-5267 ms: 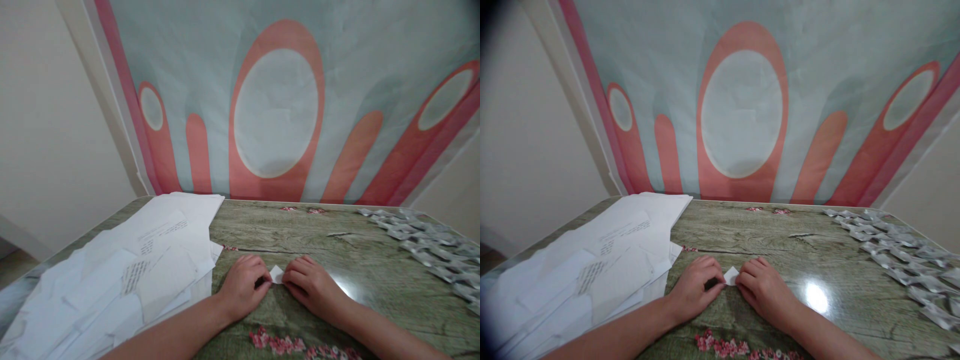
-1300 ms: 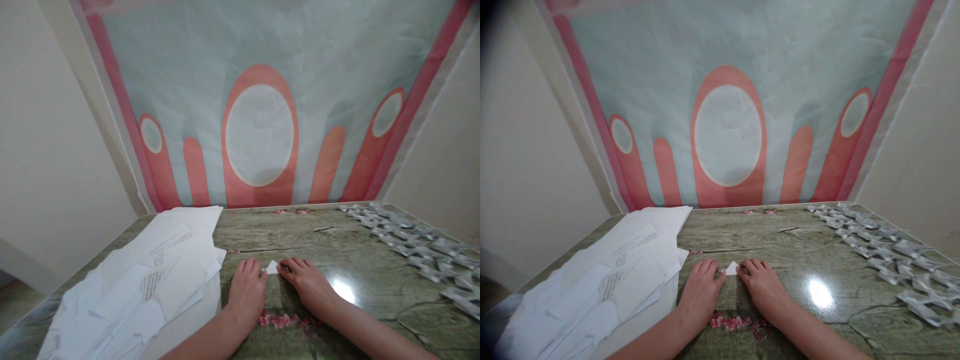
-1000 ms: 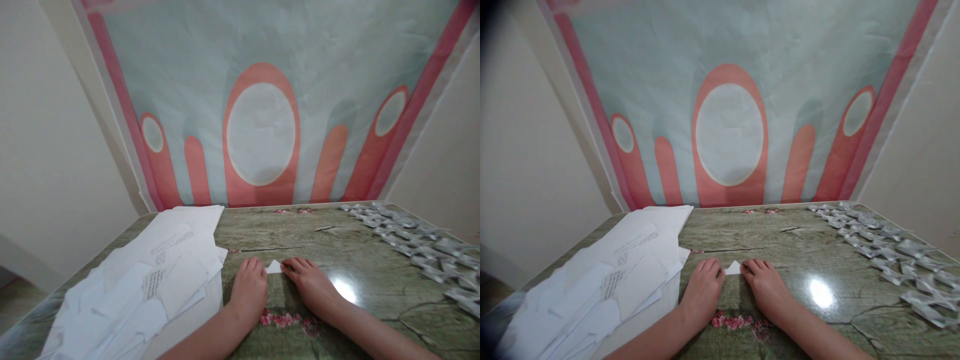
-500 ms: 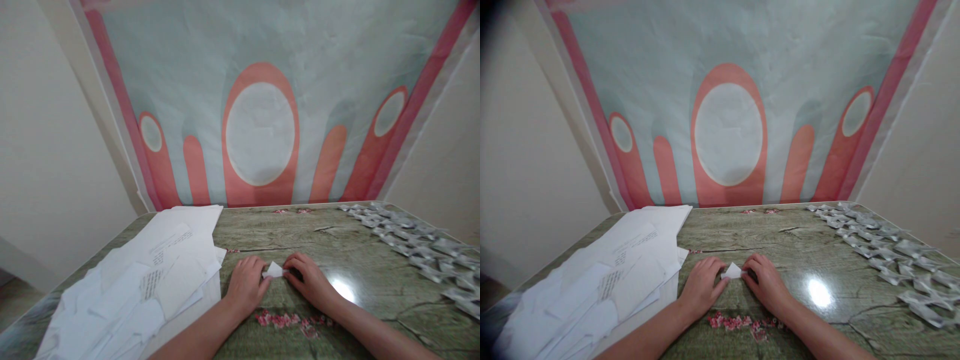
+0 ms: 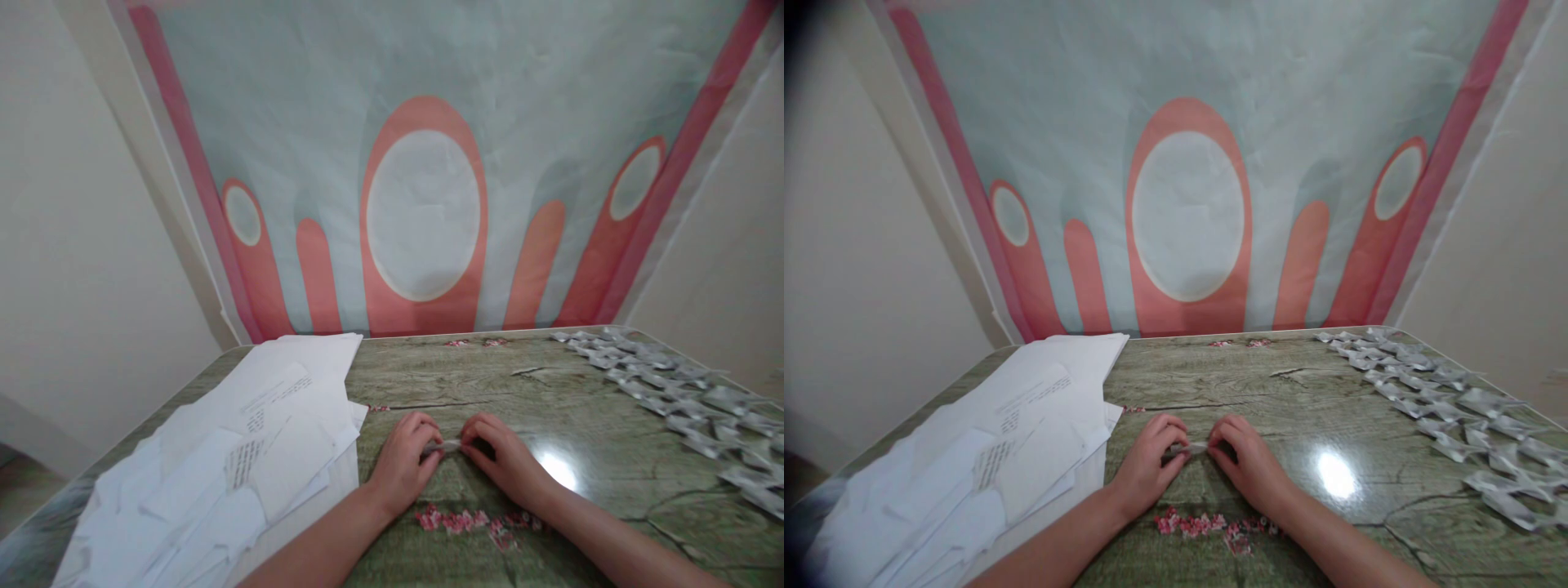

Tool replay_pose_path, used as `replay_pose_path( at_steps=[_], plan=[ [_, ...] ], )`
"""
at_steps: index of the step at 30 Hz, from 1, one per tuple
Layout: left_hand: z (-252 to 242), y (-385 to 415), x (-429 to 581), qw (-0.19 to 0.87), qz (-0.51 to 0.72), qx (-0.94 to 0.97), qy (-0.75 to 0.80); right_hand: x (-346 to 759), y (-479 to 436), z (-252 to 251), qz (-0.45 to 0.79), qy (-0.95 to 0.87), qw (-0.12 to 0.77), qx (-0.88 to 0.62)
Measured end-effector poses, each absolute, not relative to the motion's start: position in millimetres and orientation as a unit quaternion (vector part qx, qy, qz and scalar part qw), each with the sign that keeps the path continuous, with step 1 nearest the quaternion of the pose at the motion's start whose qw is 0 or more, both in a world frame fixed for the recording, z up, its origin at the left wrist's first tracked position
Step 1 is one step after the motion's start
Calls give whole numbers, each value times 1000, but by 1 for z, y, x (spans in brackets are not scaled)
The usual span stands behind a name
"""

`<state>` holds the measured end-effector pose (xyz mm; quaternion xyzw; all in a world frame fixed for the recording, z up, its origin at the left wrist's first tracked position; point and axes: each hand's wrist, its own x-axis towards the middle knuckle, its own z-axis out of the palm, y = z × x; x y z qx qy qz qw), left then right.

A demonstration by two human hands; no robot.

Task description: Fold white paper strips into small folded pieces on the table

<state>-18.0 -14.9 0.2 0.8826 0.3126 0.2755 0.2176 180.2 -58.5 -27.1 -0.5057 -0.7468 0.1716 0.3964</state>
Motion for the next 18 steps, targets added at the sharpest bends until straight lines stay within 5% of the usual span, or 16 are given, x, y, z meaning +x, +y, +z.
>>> replay_pose_path(
  at_steps=[18],
  plan=[
    [-5, -8, -14, 326, 367, 802, 341, 178, -62, -28, 47, -753, 457, -470]
  ],
)
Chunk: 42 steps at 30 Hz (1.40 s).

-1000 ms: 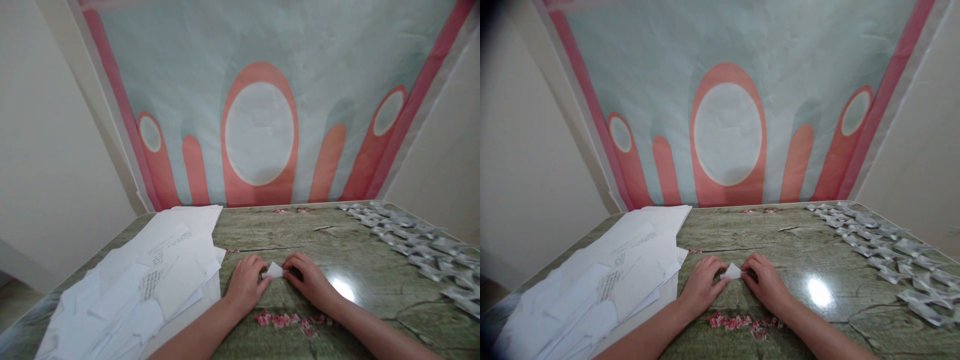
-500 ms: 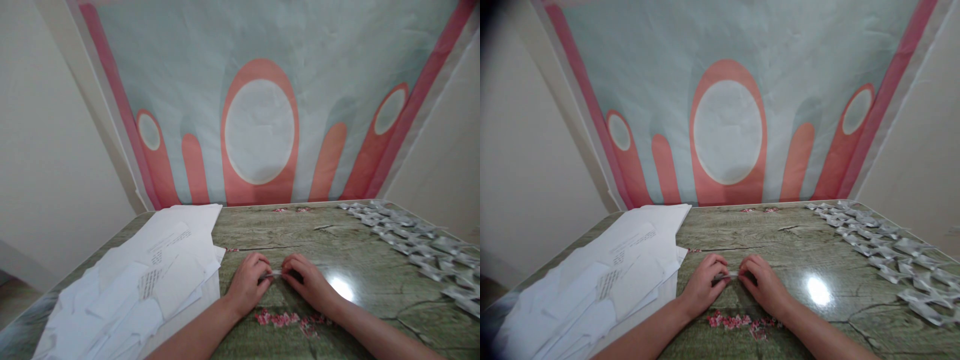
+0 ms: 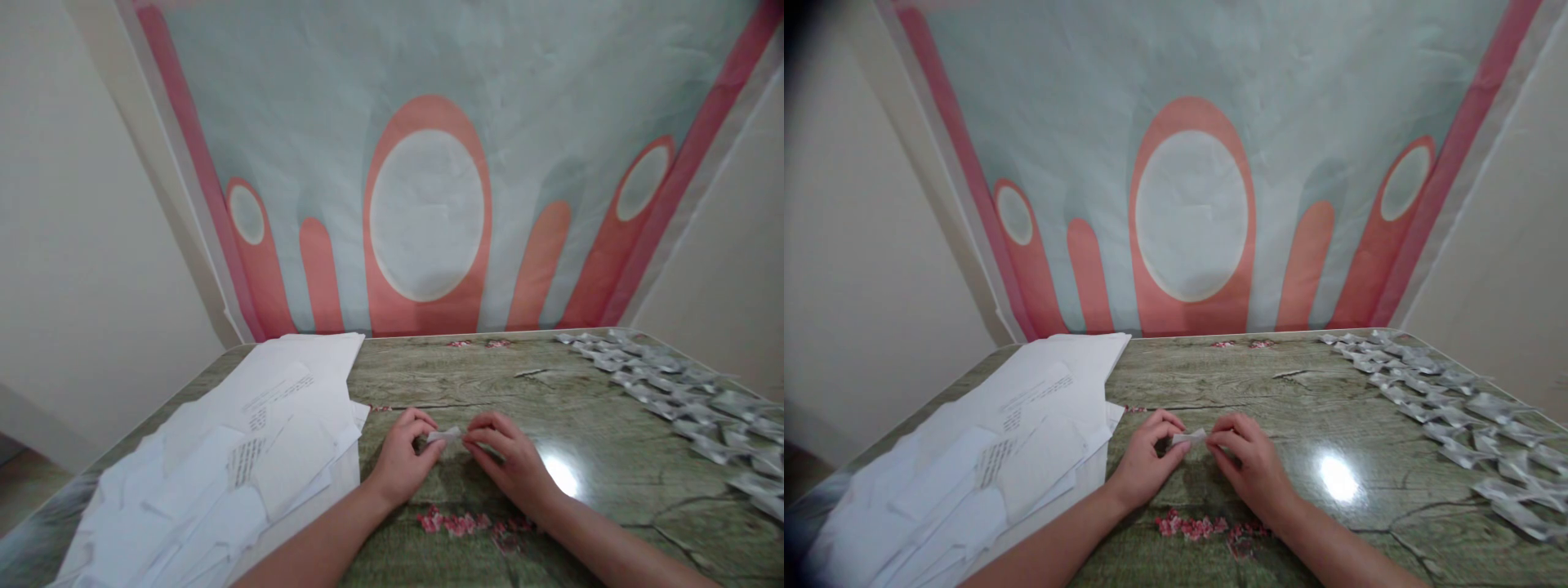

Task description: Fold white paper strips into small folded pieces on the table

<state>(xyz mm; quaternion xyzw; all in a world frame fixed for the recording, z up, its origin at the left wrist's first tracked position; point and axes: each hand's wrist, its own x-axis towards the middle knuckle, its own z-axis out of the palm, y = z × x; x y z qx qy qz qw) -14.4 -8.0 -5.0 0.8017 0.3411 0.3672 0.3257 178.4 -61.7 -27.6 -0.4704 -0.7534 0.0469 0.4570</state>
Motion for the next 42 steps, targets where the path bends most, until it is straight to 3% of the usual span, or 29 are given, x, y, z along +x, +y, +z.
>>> replay_pose_path(
  at_steps=[14, 31, 42],
  plan=[
    [-4, -19, -10, 336, 394, 793, 321, 178, -63, -23, -51, -767, 450, -455],
    [-1, -19, -16, 226, 394, 854, 252, 176, -63, -26, 5, -757, 474, -449],
    [1, -18, -18, 185, 384, 872, 239, 174, -64, -22, 26, -773, 441, -456]
  ],
)
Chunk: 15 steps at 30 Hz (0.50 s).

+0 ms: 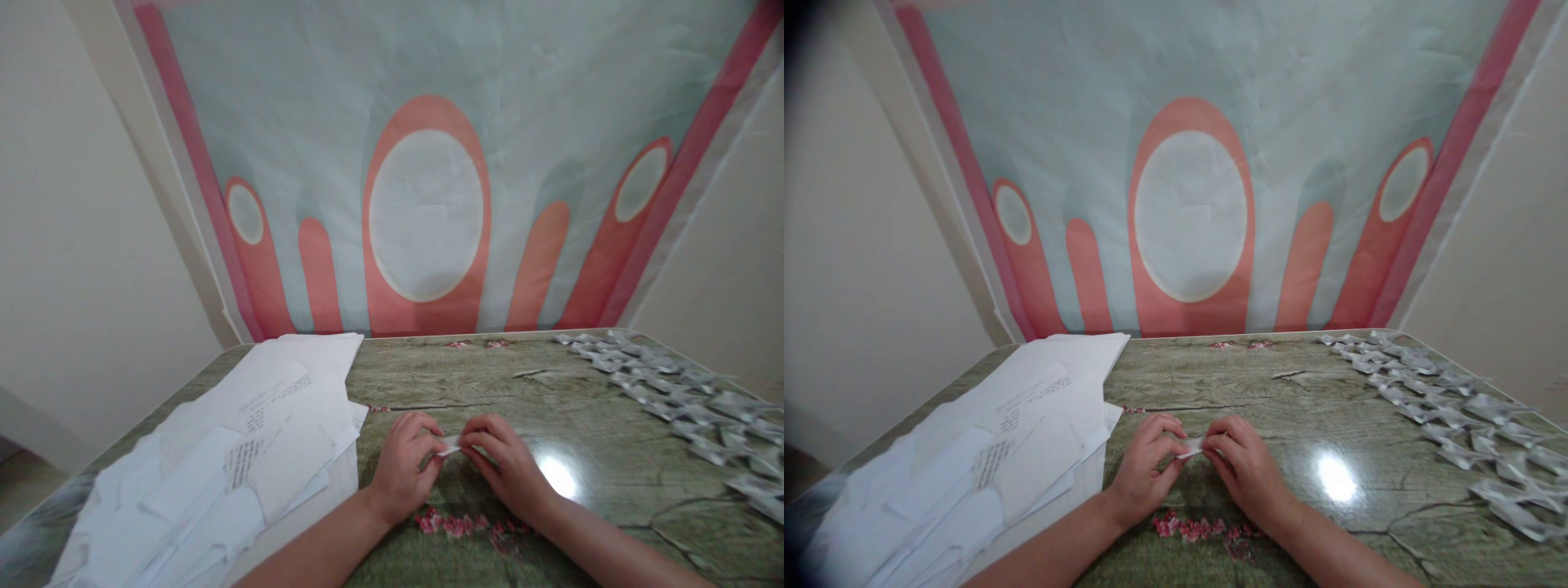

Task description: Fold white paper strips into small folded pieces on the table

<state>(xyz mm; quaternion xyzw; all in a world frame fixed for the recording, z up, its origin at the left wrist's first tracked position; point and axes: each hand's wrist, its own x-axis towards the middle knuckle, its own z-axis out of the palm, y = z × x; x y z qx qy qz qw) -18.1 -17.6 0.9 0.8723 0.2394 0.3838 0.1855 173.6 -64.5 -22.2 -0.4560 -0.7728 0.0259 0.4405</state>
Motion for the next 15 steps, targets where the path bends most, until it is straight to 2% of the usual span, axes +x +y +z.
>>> replay_pose_path(
  at_steps=[10, 15],
  plan=[
    [3, -18, -15, 246, 419, 823, 295, 175, -63, -20, 108, -741, 465, -471],
    [2, -16, -16, 227, 455, 797, 325, 178, -61, -18, 168, -709, 489, -480]
  ],
)
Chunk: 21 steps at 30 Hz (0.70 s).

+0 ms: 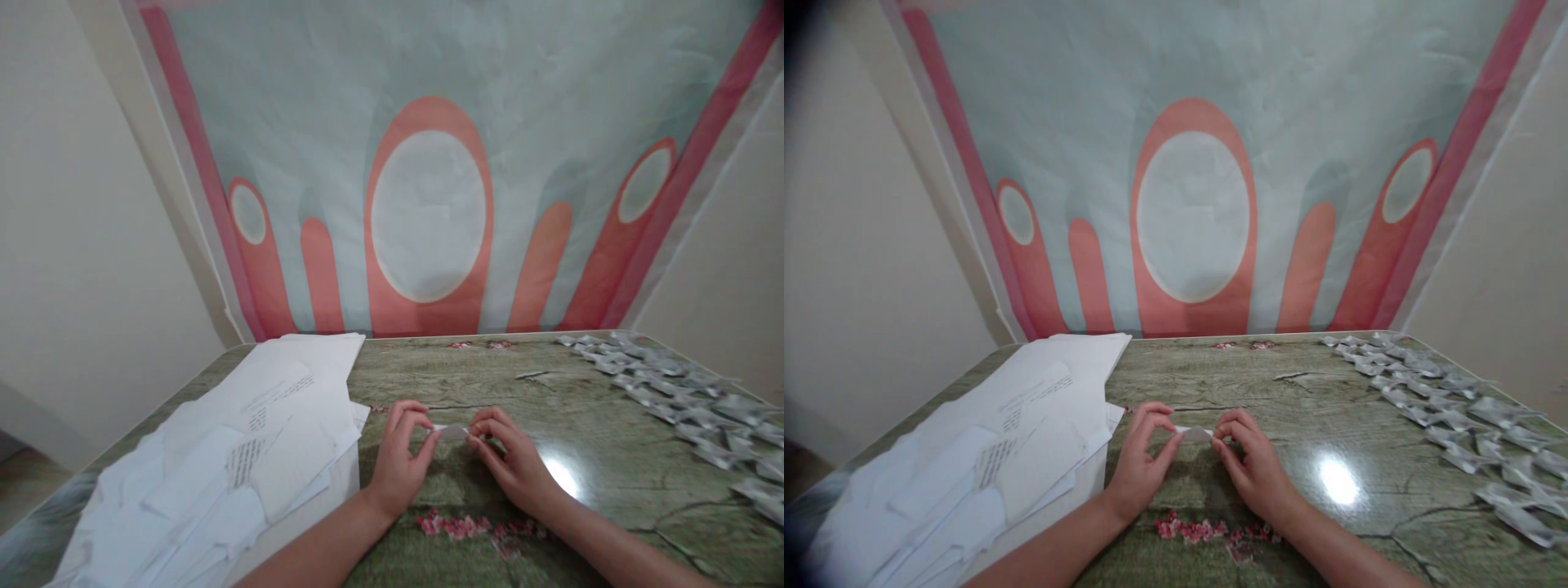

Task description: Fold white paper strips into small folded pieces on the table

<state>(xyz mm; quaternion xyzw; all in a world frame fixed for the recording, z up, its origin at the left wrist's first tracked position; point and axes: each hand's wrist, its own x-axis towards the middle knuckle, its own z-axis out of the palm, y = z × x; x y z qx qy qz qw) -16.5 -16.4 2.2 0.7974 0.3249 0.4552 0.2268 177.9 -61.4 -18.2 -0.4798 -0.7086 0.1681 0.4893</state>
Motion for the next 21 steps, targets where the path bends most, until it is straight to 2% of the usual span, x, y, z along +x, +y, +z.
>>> replay_pose_path(
  at_steps=[21],
  plan=[
    [-2, -11, -16, 209, 469, 783, 351, 180, -60, -18, 235, -679, 496, -487]
  ],
)
